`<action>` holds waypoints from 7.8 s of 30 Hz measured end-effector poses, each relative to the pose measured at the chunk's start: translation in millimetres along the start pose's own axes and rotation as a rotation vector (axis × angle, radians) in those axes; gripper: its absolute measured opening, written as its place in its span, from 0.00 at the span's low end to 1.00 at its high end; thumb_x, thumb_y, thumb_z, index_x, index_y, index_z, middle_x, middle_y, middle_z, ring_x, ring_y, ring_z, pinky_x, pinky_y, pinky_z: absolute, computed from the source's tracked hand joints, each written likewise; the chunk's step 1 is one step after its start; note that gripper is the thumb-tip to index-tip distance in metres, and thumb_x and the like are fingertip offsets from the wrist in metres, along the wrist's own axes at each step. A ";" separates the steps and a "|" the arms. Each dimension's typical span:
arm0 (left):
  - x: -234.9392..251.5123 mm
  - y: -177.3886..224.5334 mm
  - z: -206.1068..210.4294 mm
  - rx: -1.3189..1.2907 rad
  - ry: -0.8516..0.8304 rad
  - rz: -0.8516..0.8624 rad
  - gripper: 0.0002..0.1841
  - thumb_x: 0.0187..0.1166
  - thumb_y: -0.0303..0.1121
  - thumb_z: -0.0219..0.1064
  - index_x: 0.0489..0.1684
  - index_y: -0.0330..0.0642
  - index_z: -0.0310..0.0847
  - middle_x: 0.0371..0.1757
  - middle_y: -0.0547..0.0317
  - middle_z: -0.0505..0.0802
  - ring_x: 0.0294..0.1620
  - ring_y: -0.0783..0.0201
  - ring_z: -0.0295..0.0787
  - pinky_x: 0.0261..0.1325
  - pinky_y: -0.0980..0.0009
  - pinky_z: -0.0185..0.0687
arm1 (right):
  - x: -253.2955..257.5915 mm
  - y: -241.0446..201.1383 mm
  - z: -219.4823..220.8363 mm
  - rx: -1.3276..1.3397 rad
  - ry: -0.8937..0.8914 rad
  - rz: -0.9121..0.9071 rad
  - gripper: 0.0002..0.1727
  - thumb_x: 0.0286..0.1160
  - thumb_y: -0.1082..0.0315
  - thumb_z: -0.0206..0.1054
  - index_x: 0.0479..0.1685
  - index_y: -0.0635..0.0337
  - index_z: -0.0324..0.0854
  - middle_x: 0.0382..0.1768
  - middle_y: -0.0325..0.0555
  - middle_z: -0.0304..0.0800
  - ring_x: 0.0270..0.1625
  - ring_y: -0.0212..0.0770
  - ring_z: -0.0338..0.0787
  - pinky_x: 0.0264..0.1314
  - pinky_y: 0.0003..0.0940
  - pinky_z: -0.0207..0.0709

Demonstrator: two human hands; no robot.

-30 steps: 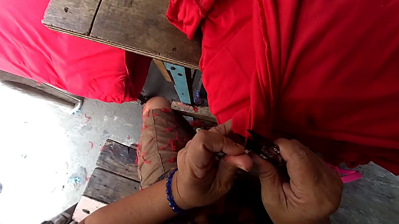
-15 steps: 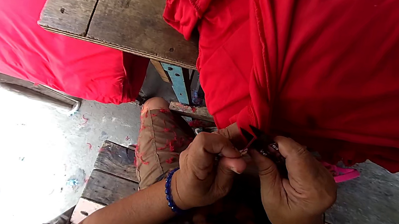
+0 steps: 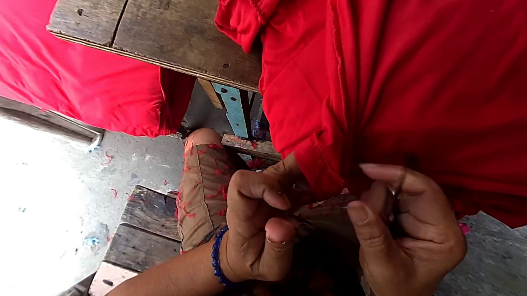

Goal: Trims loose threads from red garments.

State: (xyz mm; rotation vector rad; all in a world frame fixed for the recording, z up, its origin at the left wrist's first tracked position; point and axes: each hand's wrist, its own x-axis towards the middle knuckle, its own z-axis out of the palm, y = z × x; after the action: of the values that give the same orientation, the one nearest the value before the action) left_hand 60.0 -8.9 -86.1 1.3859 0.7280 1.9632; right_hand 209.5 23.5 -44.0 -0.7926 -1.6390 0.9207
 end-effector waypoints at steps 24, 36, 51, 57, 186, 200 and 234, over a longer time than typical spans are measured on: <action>12.7 11.3 -6.8 0.308 0.026 0.119 0.07 0.80 0.23 0.70 0.50 0.36 0.88 0.50 0.60 0.92 0.53 0.72 0.89 0.56 0.76 0.88 | -6.2 -11.4 8.3 -0.174 -0.055 -0.247 0.12 0.78 0.63 0.73 0.53 0.57 0.80 0.31 0.34 0.82 0.32 0.18 0.79 0.39 0.10 0.75; 13.6 16.1 -4.3 -0.062 0.170 -0.043 0.03 0.83 0.32 0.69 0.48 0.51 0.83 0.46 0.68 0.92 0.51 0.75 0.90 0.53 0.76 0.88 | -13.1 -1.7 6.3 -0.491 -0.100 -0.227 0.16 0.85 0.57 0.67 0.43 0.66 0.83 0.31 0.44 0.87 0.38 0.25 0.85 0.45 0.17 0.77; 10.0 9.5 -0.3 0.076 0.003 0.056 0.04 0.84 0.30 0.68 0.50 0.47 0.80 0.49 0.68 0.93 0.55 0.75 0.91 0.60 0.76 0.88 | -7.5 -2.3 7.2 -0.528 0.000 -0.235 0.14 0.89 0.62 0.62 0.44 0.67 0.82 0.31 0.45 0.86 0.37 0.26 0.85 0.44 0.18 0.77; 13.0 10.2 0.4 0.053 0.090 -0.012 0.13 0.76 0.24 0.74 0.56 0.44 0.84 0.48 0.69 0.94 0.46 0.76 0.92 0.51 0.77 0.92 | -10.1 -0.1 -3.1 -0.273 0.005 -0.121 0.11 0.89 0.63 0.62 0.53 0.63 0.79 0.38 0.32 0.84 0.41 0.12 0.81 0.46 0.08 0.76; 58.7 -9.4 -12.6 -0.071 -0.005 -0.305 0.12 0.93 0.38 0.55 0.40 0.52 0.83 0.32 0.75 0.87 0.31 0.81 0.84 0.36 0.82 0.83 | 97.2 9.1 -18.4 0.263 0.064 0.375 0.12 0.89 0.69 0.58 0.34 0.48 0.81 0.23 0.27 0.84 0.22 0.20 0.83 0.22 0.15 0.78; 31.3 15.1 2.9 -0.309 0.041 -0.385 0.08 0.82 0.23 0.67 0.54 0.40 0.87 0.43 0.60 0.93 0.39 0.66 0.96 0.45 0.65 0.97 | 50.3 -17.6 -29.3 -0.346 -0.002 -0.086 0.15 0.85 0.63 0.63 0.62 0.62 0.76 0.51 0.34 0.77 0.45 0.19 0.79 0.43 0.12 0.74; 21.1 26.4 -13.3 0.272 0.079 -0.027 0.22 0.72 0.26 0.77 0.61 0.55 0.77 0.50 0.74 0.95 0.47 0.74 0.94 0.50 0.76 0.93 | 20.0 -19.4 -44.1 -0.713 0.129 -0.182 0.15 0.83 0.58 0.69 0.40 0.63 0.81 0.26 0.38 0.83 0.30 0.20 0.79 0.35 0.13 0.72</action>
State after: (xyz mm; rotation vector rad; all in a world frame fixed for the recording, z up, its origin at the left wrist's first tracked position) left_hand 37.5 -11.5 -57.8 1.4504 1.0782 1.9614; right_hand 246.7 39.1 -11.0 -1.1218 -1.8992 0.1294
